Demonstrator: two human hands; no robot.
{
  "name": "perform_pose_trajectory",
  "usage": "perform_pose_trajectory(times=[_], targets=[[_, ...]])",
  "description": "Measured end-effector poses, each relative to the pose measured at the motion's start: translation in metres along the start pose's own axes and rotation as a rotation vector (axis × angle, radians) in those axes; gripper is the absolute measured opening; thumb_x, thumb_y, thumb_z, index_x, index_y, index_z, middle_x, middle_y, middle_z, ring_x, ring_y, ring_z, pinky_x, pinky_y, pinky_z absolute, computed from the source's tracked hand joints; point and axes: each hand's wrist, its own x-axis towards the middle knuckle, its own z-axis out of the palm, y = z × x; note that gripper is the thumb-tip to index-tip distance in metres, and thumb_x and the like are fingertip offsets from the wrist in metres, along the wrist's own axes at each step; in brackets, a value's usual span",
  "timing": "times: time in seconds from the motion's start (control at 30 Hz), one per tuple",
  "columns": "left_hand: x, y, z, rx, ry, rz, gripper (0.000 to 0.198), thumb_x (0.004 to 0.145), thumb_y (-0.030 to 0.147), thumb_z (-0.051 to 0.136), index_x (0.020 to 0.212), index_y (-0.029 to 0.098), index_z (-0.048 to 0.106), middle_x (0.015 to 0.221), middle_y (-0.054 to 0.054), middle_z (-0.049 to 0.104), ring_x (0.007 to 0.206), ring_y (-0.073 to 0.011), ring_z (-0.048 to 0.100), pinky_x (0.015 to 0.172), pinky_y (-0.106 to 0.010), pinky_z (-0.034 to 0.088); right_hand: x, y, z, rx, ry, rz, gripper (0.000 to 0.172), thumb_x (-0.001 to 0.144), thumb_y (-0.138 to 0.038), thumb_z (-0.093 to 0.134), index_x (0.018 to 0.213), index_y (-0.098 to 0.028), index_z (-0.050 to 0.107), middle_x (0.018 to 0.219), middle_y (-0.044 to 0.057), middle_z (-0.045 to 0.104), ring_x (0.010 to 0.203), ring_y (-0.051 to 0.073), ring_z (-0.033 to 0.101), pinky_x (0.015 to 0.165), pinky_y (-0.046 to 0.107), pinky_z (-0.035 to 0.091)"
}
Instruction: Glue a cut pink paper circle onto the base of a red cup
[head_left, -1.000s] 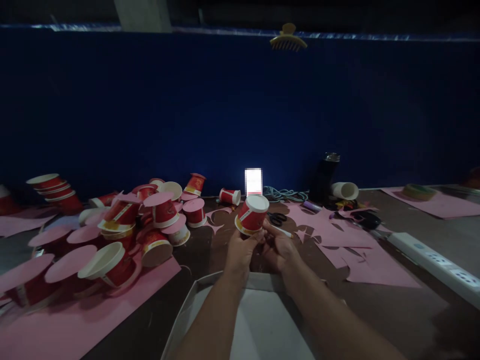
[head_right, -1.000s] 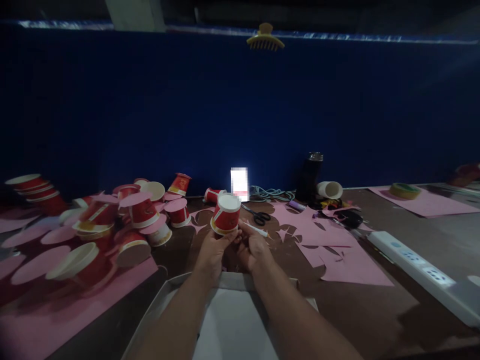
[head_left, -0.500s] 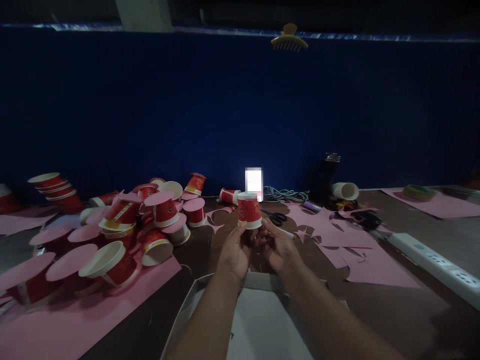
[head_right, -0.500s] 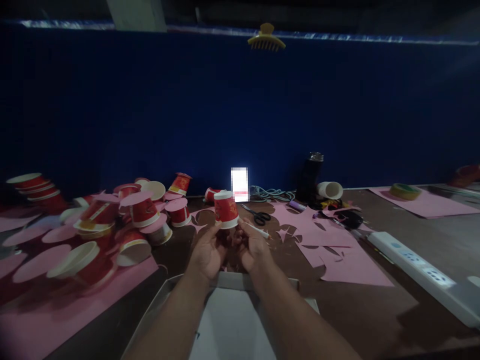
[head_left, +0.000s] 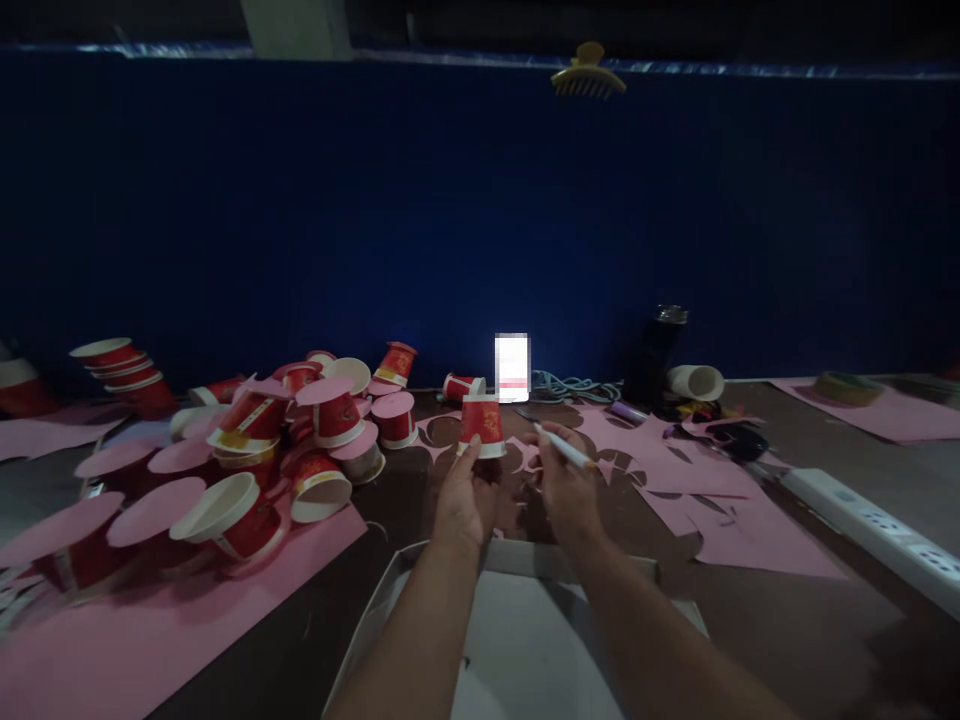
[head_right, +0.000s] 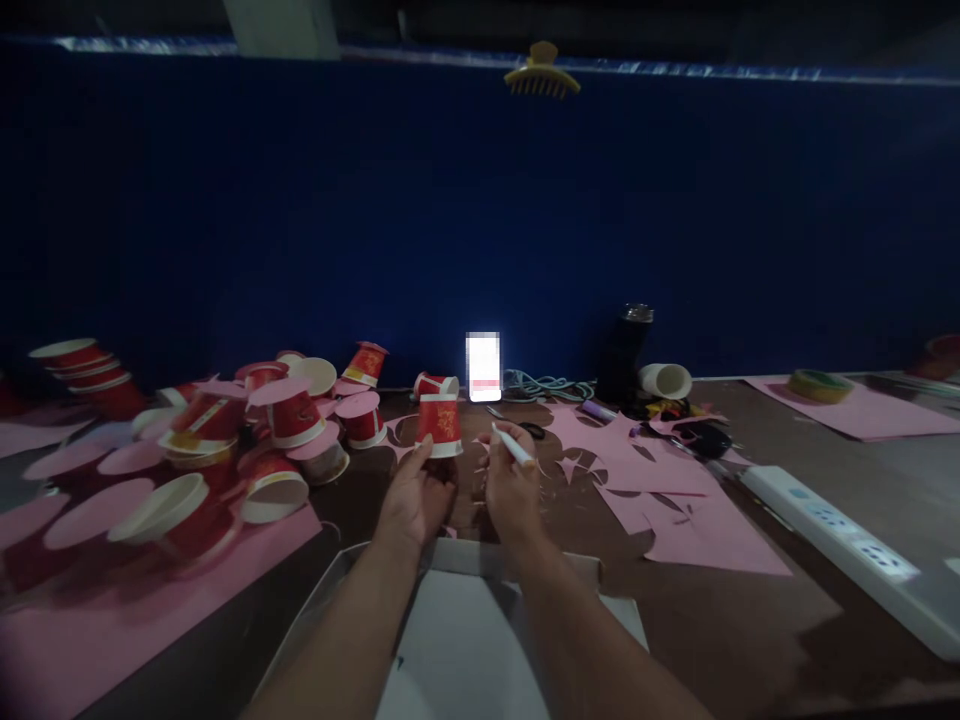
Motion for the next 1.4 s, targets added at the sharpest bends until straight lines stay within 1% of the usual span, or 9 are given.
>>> perform_pose_trajectory(times=[0.13, 0.23, 0.33, 0.5, 0.6, 0.7, 0.87, 1.2, 1.4], targets=[[0.003, -0.003, -0.005, 0.049, 0.005, -0.044, 0.012, 0.071, 0.014, 0.070, 0.077, 0.016, 0.059, 0.072, 0.001, 0.064, 0.056, -0.0055, 0.056, 0.052, -0.017, 0.045, -0.003, -0.012, -0.008, -0.145, -0.059, -0.265, 0.017, 0.074, -0.028, 0.067, 0.091, -0.024, 0.064, 0.081, -0.001, 0.068, 0.070, 0.011, 0.058, 0.069, 0.023, 0.049], [0.002, -0.007, -0.006, 0.052, -0.016, -0.067, 0.011, 0.071, 0.014, 0.069, 0.079, 0.015, 0.060, 0.074, 0.001, 0.064, 0.055, -0.0048, 0.054, 0.052, -0.016, 0.043, -0.005, -0.009, -0.011, -0.207, -0.185, -0.336, 0.018, 0.071, -0.021, 0.070, 0.087, -0.026, 0.066, 0.082, 0.000, 0.068, 0.086, 0.018, 0.061, 0.083, 0.031, 0.048], [-0.001, -0.008, -0.004, 0.055, -0.051, -0.058, 0.010, 0.071, 0.011, 0.067, 0.079, 0.013, 0.062, 0.074, 0.000, 0.065, 0.058, -0.0057, 0.056, 0.051, -0.016, 0.042, -0.005, -0.002, -0.011, -0.214, -0.246, -0.315, 0.022, 0.070, -0.017, 0.070, 0.089, -0.027, 0.066, 0.078, 0.000, 0.068, 0.089, 0.020, 0.063, 0.081, 0.033, 0.050], [-0.002, -0.009, -0.003, 0.104, -0.059, -0.040, 0.010, 0.068, 0.007, 0.068, 0.076, 0.012, 0.063, 0.072, -0.002, 0.066, 0.058, -0.0062, 0.056, 0.052, -0.016, 0.043, -0.006, 0.001, -0.009, -0.164, -0.173, -0.308, 0.020, 0.070, -0.019, 0.071, 0.087, -0.027, 0.068, 0.077, 0.001, 0.069, 0.092, 0.021, 0.063, 0.083, 0.034, 0.051], [0.000, -0.010, -0.005, 0.125, -0.078, -0.023, 0.012, 0.069, 0.008, 0.068, 0.079, 0.012, 0.064, 0.076, -0.003, 0.067, 0.061, -0.0073, 0.058, 0.054, -0.016, 0.044, -0.008, -0.004, -0.007, -0.316, -0.172, -0.458, 0.014, 0.076, -0.026, 0.066, 0.090, -0.026, 0.069, 0.087, 0.002, 0.070, 0.097, 0.021, 0.062, 0.093, 0.038, 0.047], [0.001, -0.011, -0.007, 0.131, -0.049, -0.018, 0.012, 0.069, 0.008, 0.068, 0.080, 0.012, 0.064, 0.074, -0.003, 0.066, 0.061, -0.0079, 0.058, 0.055, -0.017, 0.045, -0.008, -0.007, -0.006, -0.471, -0.149, -0.626, 0.017, 0.082, -0.030, 0.059, 0.094, -0.024, 0.069, 0.094, 0.004, 0.070, 0.093, 0.020, 0.064, 0.092, 0.039, 0.048], [0.000, -0.012, -0.005, 0.138, -0.069, -0.008, 0.013, 0.070, 0.007, 0.067, 0.082, 0.011, 0.064, 0.076, -0.003, 0.066, 0.060, -0.0075, 0.058, 0.054, -0.017, 0.045, -0.006, -0.004, -0.008, -0.577, -0.127, -0.726, 0.019, 0.085, -0.030, 0.056, 0.098, -0.023, 0.068, 0.099, 0.005, 0.070, 0.093, 0.019, 0.064, 0.090, 0.039, 0.050], [-0.004, -0.011, -0.002, 0.171, -0.053, 0.013, 0.013, 0.064, 0.008, 0.071, 0.069, 0.011, 0.059, 0.066, -0.001, 0.063, 0.054, -0.0062, 0.055, 0.052, -0.016, 0.043, -0.007, -0.004, -0.008, -0.591, -0.128, -0.716, 0.018, 0.085, -0.028, 0.057, 0.098, -0.022, 0.068, 0.101, 0.005, 0.070, 0.098, 0.020, 0.063, 0.090, 0.037, 0.049], [-0.003, -0.012, -0.003, 0.181, -0.093, 0.017, 0.017, 0.061, 0.010, 0.074, 0.072, 0.011, 0.061, 0.068, -0.001, 0.064, 0.057, -0.0067, 0.056, 0.055, -0.016, 0.044, -0.007, -0.003, -0.007, -0.611, -0.141, -0.734, 0.019, 0.085, -0.029, 0.055, 0.098, -0.023, 0.068, 0.094, 0.005, 0.071, 0.097, 0.020, 0.063, 0.089, 0.038, 0.050]])
